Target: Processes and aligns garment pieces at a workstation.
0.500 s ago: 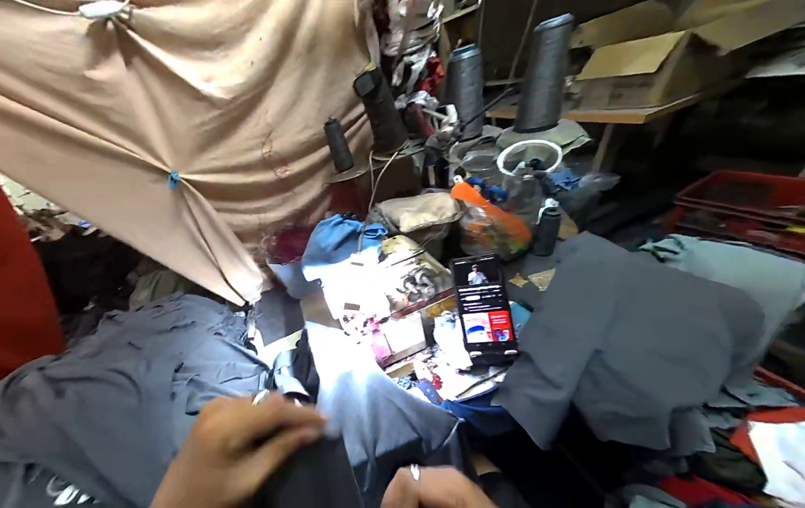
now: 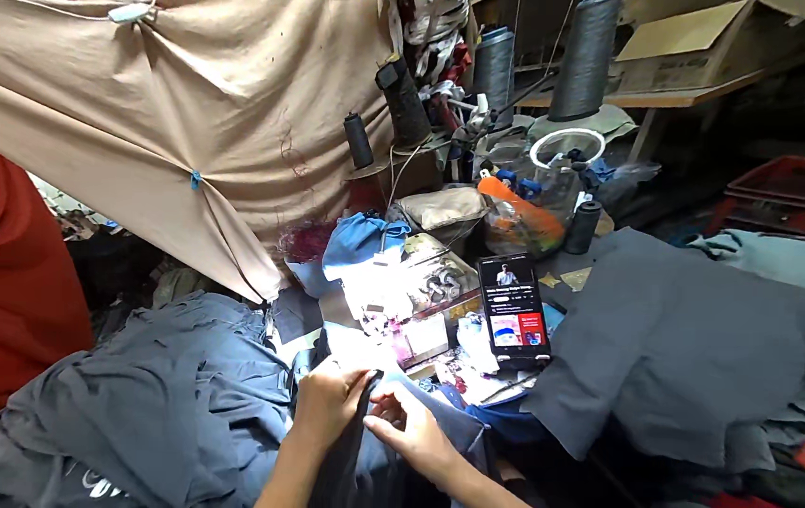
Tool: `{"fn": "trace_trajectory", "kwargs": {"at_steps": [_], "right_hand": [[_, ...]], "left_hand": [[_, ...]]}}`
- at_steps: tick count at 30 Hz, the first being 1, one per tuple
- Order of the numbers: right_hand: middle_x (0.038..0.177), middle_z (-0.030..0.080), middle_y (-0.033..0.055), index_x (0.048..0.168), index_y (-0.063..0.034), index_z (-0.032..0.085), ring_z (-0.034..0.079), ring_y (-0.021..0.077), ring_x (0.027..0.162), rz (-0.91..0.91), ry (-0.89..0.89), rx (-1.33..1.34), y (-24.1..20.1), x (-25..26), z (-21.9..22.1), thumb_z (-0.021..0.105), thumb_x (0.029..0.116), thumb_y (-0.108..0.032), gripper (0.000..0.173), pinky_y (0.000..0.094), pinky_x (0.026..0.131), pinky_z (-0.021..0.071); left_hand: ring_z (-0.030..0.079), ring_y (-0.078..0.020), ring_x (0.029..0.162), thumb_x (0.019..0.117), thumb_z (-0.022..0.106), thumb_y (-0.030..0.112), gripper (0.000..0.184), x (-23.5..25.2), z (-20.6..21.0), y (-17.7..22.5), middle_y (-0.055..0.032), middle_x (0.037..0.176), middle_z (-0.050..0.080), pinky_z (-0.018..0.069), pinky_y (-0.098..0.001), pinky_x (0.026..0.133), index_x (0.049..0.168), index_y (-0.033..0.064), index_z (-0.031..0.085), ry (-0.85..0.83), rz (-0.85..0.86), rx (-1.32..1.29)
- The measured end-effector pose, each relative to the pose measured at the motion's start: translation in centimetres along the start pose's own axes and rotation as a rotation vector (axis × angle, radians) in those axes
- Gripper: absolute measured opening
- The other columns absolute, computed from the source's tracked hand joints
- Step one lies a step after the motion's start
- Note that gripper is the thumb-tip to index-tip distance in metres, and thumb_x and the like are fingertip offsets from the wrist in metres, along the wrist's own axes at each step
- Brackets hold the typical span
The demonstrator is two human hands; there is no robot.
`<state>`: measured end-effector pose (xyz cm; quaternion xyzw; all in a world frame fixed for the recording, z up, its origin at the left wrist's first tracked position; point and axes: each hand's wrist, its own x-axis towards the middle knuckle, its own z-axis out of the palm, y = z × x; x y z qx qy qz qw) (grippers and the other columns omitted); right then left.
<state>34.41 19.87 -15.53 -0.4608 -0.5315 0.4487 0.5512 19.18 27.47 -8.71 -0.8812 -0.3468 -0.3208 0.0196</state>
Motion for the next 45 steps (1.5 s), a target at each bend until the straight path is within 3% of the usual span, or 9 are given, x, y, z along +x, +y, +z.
{"fn": "trace_trajectory", "kwargs": {"at_steps": [2,8,11,16,22,29,35,39,45], "right_hand": [[0.112,0.066,0.0094,0.123,0.0023,0.056,0.069,0.0105,0.089,-0.093,0.059,0.001,-1.0,-1.3,1.3,0.077,0.0878,-0.033,0.054,0.0266,0.074,0.0599],[0.138,0.059,0.0197,0.139,0.0085,0.048,0.061,0.0182,0.125,-0.362,-0.091,-0.002,-5.2,-4.4,1.7,0.081,0.0856,-0.038,0.079,0.0353,0.102,0.0532],[0.133,0.062,0.0161,0.141,0.0124,0.044,0.059,0.0064,0.124,-0.397,-0.144,0.011,-8.7,-5.0,1.5,0.082,0.0834,-0.042,0.088,0.0252,0.106,0.0483],[0.101,0.074,0.0023,0.108,-0.001,0.071,0.068,-0.0008,0.098,-0.474,-0.024,-0.014,-9.0,-4.1,0.8,0.072,0.0883,-0.014,0.024,0.0195,0.088,0.0562],[0.085,0.072,0.0141,0.098,0.0061,0.071,0.07,0.012,0.079,-0.425,-0.437,-0.06,-6.4,-6.4,-2.0,0.068,0.097,-0.013,0.019,0.031,0.074,0.0579],[0.079,0.067,0.0013,0.093,0.0012,0.069,0.061,0.0,0.072,-0.17,-0.247,-0.012,-1.9,-5.9,-4.2,0.072,0.0934,-0.015,0.017,0.021,0.068,0.0517],[0.085,0.067,0.0137,0.092,0.0024,0.07,0.065,0.0225,0.082,0.216,-0.055,-0.311,7.1,-1.8,-6.1,0.072,0.0913,-0.027,0.03,0.045,0.079,0.0518],[0.094,0.067,0.0121,0.108,0.0028,0.071,0.061,0.0167,0.084,0.107,0.085,-0.241,5.7,-0.2,-5.3,0.071,0.0913,-0.025,0.033,0.0352,0.081,0.0506],[0.084,0.071,0.0044,0.09,-0.0036,0.075,0.066,0.0081,0.079,-0.17,0.365,-0.276,4.7,2.2,-4.2,0.069,0.0926,-0.025,0.022,0.0284,0.076,0.0552]], "left_hand": [[0.072,-0.0196,0.068,0.0989,0.063,0.025,0.022,-0.7,-1.9,1.3,-0.0058,0.081,0.076,0.06,-0.0384,0.062,0.098,0.0119,0.08,0.068,0.072,-0.016],[0.062,-0.012,0.061,0.0993,0.064,0.022,0.018,0.3,-10.9,6.1,-0.0035,0.075,0.068,0.0485,-0.0265,0.051,0.098,0.0124,0.079,0.225,0.179,0.2],[0.059,-0.0114,0.056,0.1006,0.063,0.023,0.018,0.8,-11.9,8.8,-0.0028,0.072,0.064,0.0449,-0.0251,0.046,0.097,0.0131,0.078,0.174,0.25,0.204],[0.057,-0.0112,0.057,0.1017,0.063,0.023,0.017,0.0,-14.5,10.9,-0.0035,0.07,0.064,0.043,-0.0245,0.048,0.101,0.013,0.077,0.147,0.245,0.113],[0.061,0.0029,0.072,0.0992,0.069,0.03,0.016,0.2,-21.1,7.9,0.0026,0.082,0.07,0.0488,-0.0124,0.064,0.1,0.0141,0.073,-0.058,0.253,-0.209],[0.057,0.0017,0.062,0.0874,0.079,0.026,0.017,5.2,-8.5,-2.2,0.0054,0.075,0.07,0.0499,-0.0181,0.059,0.083,0.0093,0.076,-0.129,0.137,-0.356],[0.07,-0.0278,0.104,0.0933,0.075,0.032,0.03,5.7,2.5,-3.8,-0.0141,0.106,0.075,0.052,-0.0505,0.099,0.105,0.0043,0.078,-0.388,-0.429,-0.177],[0.069,-0.0274,0.104,0.0941,0.073,0.029,0.033,5.2,1.7,-3.0,-0.0169,0.109,0.073,0.0512,-0.0453,0.1,0.109,0.0,0.075,-0.4,-0.442,-0.212],[0.071,-0.0258,0.1,0.0939,0.073,0.026,0.025,4.4,1.9,-2.9,-0.0145,0.101,0.075,0.0536,-0.0448,0.096,0.1,0.0025,0.079,-0.236,-0.431,-0.217]]}}
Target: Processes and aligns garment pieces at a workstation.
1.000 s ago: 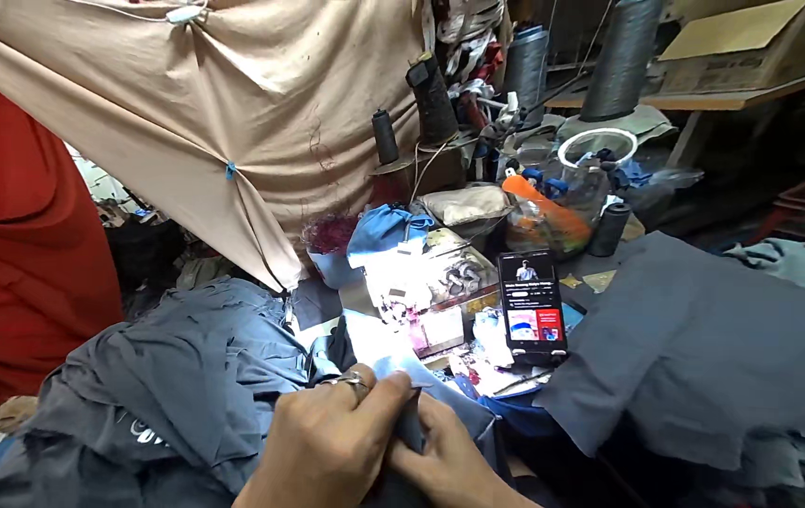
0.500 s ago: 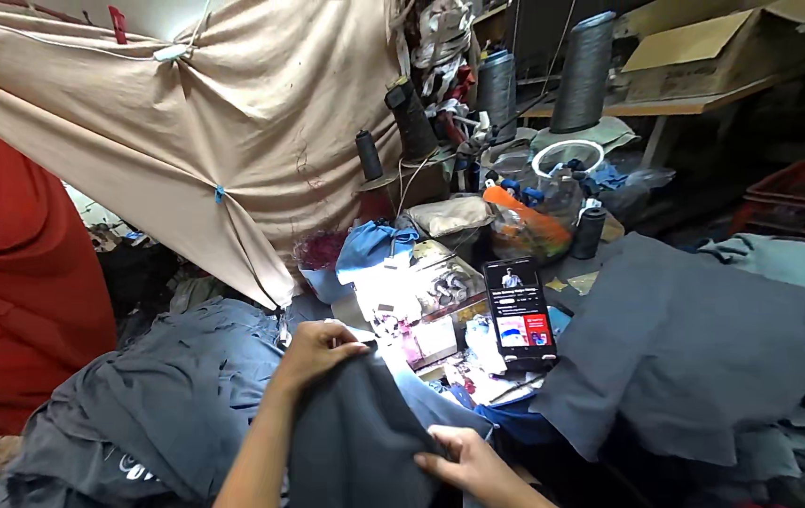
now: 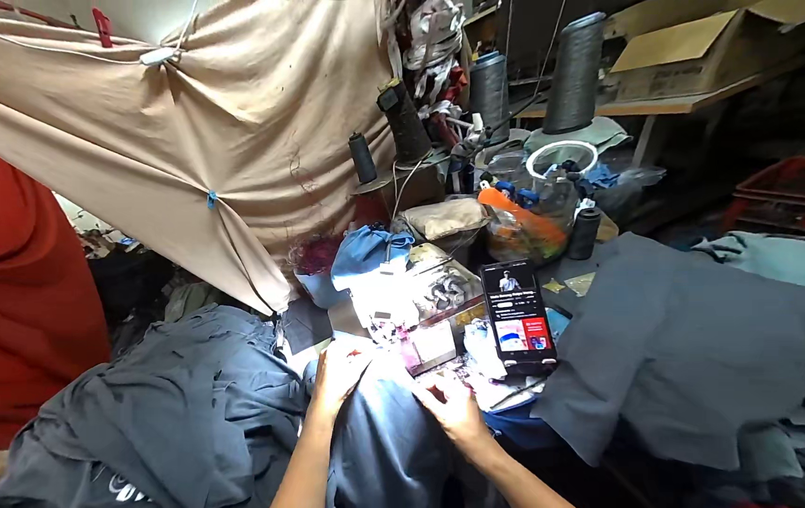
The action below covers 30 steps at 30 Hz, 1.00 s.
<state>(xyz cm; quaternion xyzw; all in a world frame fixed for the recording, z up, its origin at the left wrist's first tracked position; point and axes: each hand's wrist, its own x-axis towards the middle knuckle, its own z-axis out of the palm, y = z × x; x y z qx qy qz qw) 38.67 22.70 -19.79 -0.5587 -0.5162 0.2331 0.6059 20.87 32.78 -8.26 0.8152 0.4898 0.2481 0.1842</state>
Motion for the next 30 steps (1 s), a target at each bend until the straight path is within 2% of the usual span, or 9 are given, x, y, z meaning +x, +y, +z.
{"fn": "trace_trajectory", "kwargs": {"at_steps": [3,4,6,8,10,12,16,20,30], "right_hand": [[0.09,0.071,0.0116,0.088,-0.0009,0.073,0.067,0.0197,0.086,-0.036,0.047,-0.078,0.2,0.7,0.0,0.074,0.0866,-0.023,0.022,0.0378,0.082,0.0555],[0.091,0.07,0.0131,0.09,0.0005,0.073,0.067,0.021,0.087,-0.022,0.031,-0.08,0.3,1.0,-0.2,0.074,0.0855,-0.021,0.023,0.0381,0.081,0.0557],[0.09,0.07,0.0102,0.095,0.0002,0.072,0.066,0.0155,0.081,0.04,-0.063,-0.056,0.0,1.7,-0.7,0.074,0.0869,-0.021,0.023,0.0329,0.076,0.0545],[0.091,0.071,0.0058,0.1,-0.0021,0.074,0.065,0.0095,0.083,0.132,-0.224,0.002,-0.3,2.1,-1.3,0.073,0.09,-0.022,0.022,0.029,0.08,0.0536],[0.091,0.071,0.0068,0.095,-0.0012,0.076,0.065,0.0104,0.087,0.21,-0.325,0.04,-0.4,2.0,-1.9,0.072,0.0925,-0.021,0.021,0.0322,0.086,0.0523],[0.081,0.069,0.0002,0.088,-0.0041,0.075,0.062,0.0042,0.079,0.273,-0.364,0.077,-0.4,1.5,-2.1,0.072,0.0932,-0.021,0.018,0.0279,0.079,0.0517],[0.072,0.064,-0.0057,0.079,-0.0081,0.072,0.058,0.0015,0.069,0.318,-0.375,0.11,0.0,0.4,-2.2,0.073,0.0914,-0.023,0.019,0.026,0.07,0.0495],[0.073,0.064,-0.0065,0.08,-0.0084,0.072,0.059,0.0,0.07,0.314,-0.38,0.145,-0.1,0.2,-2.0,0.074,0.0908,-0.023,0.018,0.0229,0.07,0.0498],[0.07,0.065,-0.0079,0.078,-0.0087,0.073,0.059,-0.0016,0.067,0.31,-0.383,0.168,-0.7,0.8,-1.8,0.073,0.0908,-0.019,0.016,0.022,0.069,0.0506]], "left_hand": [[0.069,-0.023,0.111,0.094,0.073,0.024,0.022,0.2,1.0,0.5,-0.0121,0.111,0.074,0.0511,-0.0425,0.105,0.105,0.0058,0.079,0.013,-0.073,-0.034],[0.068,-0.0226,0.112,0.0941,0.072,0.023,0.022,0.2,1.4,0.5,-0.0121,0.112,0.074,0.0506,-0.042,0.105,0.106,0.0054,0.078,0.022,-0.081,-0.046],[0.067,-0.0242,0.114,0.0957,0.069,0.022,0.025,0.1,1.8,0.9,-0.0138,0.114,0.074,0.0485,-0.043,0.107,0.11,0.0033,0.077,0.013,-0.103,-0.036],[0.068,-0.0246,0.112,0.0964,0.067,0.022,0.025,-0.2,2.0,1.0,-0.0143,0.111,0.075,0.0492,-0.0431,0.105,0.109,0.0024,0.077,0.033,-0.098,-0.028],[0.069,-0.026,0.112,0.097,0.065,0.021,0.027,-0.7,2.0,1.1,-0.0168,0.111,0.074,0.0497,-0.0426,0.106,0.11,0.0002,0.076,0.04,-0.089,-0.031],[0.07,-0.0277,0.11,0.0977,0.064,0.022,0.029,-1.2,2.1,1.2,-0.0183,0.11,0.074,0.0509,-0.0435,0.104,0.109,-0.0013,0.076,0.059,-0.054,-0.022],[0.071,-0.0263,0.108,0.0968,0.065,0.023,0.027,-1.8,2.6,1.4,-0.0155,0.108,0.076,0.052,-0.0432,0.103,0.107,0.0014,0.078,0.098,-0.007,-0.026],[0.071,-0.0208,0.105,0.091,0.071,0.024,0.025,-1.3,3.2,1.2,-0.0115,0.105,0.076,0.0537,-0.0396,0.1,0.104,0.0042,0.079,0.125,-0.072,-0.076],[0.07,-0.0233,0.108,0.0882,0.074,0.028,0.032,-0.3,3.3,1.2,-0.0139,0.108,0.075,0.0522,-0.0421,0.102,0.106,0.002,0.077,0.126,-0.119,-0.09]]}}
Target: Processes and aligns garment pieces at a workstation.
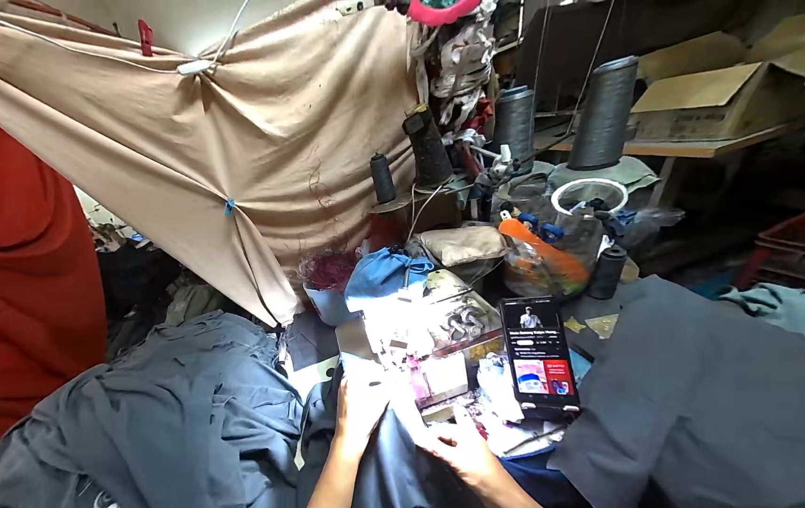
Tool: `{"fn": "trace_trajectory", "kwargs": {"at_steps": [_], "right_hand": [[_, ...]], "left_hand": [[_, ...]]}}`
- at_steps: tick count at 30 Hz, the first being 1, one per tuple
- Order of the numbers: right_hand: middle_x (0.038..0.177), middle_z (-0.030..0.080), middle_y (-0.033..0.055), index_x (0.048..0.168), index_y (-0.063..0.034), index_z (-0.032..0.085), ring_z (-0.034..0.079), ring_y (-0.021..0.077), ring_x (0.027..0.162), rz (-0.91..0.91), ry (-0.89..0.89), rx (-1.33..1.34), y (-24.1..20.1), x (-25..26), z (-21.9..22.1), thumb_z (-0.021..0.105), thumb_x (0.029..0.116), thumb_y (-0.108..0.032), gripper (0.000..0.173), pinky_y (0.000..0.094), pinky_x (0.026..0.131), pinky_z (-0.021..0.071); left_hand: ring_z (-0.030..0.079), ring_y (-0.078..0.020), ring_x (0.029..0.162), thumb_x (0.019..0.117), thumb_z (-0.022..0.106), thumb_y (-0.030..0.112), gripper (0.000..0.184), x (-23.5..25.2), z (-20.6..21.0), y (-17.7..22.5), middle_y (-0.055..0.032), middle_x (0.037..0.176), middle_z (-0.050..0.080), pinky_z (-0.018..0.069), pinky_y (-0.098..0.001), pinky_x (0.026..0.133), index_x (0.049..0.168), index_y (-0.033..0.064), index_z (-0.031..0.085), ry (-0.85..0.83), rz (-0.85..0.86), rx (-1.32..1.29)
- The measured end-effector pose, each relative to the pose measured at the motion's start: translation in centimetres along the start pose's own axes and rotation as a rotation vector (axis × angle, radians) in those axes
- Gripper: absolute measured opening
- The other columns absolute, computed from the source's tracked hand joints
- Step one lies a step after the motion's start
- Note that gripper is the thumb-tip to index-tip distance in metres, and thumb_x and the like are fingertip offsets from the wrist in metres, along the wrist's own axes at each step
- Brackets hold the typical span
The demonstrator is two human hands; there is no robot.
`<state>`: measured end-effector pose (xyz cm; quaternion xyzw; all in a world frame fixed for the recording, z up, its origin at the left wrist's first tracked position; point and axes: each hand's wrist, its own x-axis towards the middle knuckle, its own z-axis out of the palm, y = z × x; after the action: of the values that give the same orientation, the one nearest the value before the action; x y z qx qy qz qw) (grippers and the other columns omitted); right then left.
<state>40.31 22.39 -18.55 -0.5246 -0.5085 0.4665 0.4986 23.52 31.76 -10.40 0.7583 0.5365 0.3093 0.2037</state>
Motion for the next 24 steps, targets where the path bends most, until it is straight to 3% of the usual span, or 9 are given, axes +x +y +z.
{"fn": "trace_trajectory", "kwargs": {"at_steps": [3,15,20,22,24], "right_hand": [[0.068,0.062,-0.0081,0.076,-0.0077,0.071,0.056,-0.0016,0.066,0.001,-0.009,-0.003,0.1,-0.4,-0.2,0.073,0.0913,-0.018,0.018,0.0223,0.068,0.0486],[0.07,0.065,-0.0031,0.078,-0.0043,0.073,0.059,0.0018,0.067,-0.064,0.067,-0.015,-0.4,0.1,0.5,0.072,0.0922,-0.02,0.021,0.027,0.069,0.0504],[0.071,0.062,0.0022,0.077,-0.0039,0.07,0.057,0.0113,0.071,-0.044,0.159,-0.101,-2.1,3.2,1.7,0.069,0.0943,-0.024,0.027,0.0364,0.073,0.0475],[0.081,0.066,0.008,0.088,0.0013,0.072,0.061,0.0152,0.079,-0.031,0.243,-0.078,-3.5,3.7,2.5,0.071,0.0931,-0.02,0.022,0.037,0.079,0.0498],[0.112,0.07,0.0194,0.121,0.0074,0.067,0.065,0.0233,0.107,-0.016,0.288,-0.039,-4.7,3.5,3.1,0.069,0.0945,-0.015,0.035,0.04,0.099,0.0497]], "left_hand": [[0.071,-0.0224,0.105,0.0868,0.075,0.027,0.03,-0.3,0.3,-0.4,-0.0125,0.105,0.076,0.0543,-0.0412,0.1,0.104,0.0031,0.078,0.035,0.029,-0.015],[0.066,-0.0267,0.116,0.0927,0.07,0.027,0.032,1.5,-0.2,0.2,-0.0153,0.116,0.073,0.0474,-0.0451,0.108,0.112,0.0022,0.075,-0.083,-0.032,0.119],[0.067,-0.0317,0.111,0.0946,0.067,0.022,0.031,4.4,-0.8,-1.6,-0.0215,0.113,0.07,0.0519,-0.0464,0.101,0.11,-0.0044,0.071,-0.072,0.014,0.09],[0.065,-0.0342,0.117,0.0985,0.063,0.021,0.034,4.4,-2.4,1.2,-0.0253,0.12,0.069,0.0498,-0.0447,0.103,0.113,-0.0087,0.07,-0.108,-0.059,0.176],[0.048,-0.0299,0.139,0.1053,0.051,0.007,0.033,4.1,-4.9,6.0,-0.0235,0.145,0.056,0.0343,-0.0391,0.116,0.132,-0.0098,0.06,-0.274,-0.298,0.187]]}}
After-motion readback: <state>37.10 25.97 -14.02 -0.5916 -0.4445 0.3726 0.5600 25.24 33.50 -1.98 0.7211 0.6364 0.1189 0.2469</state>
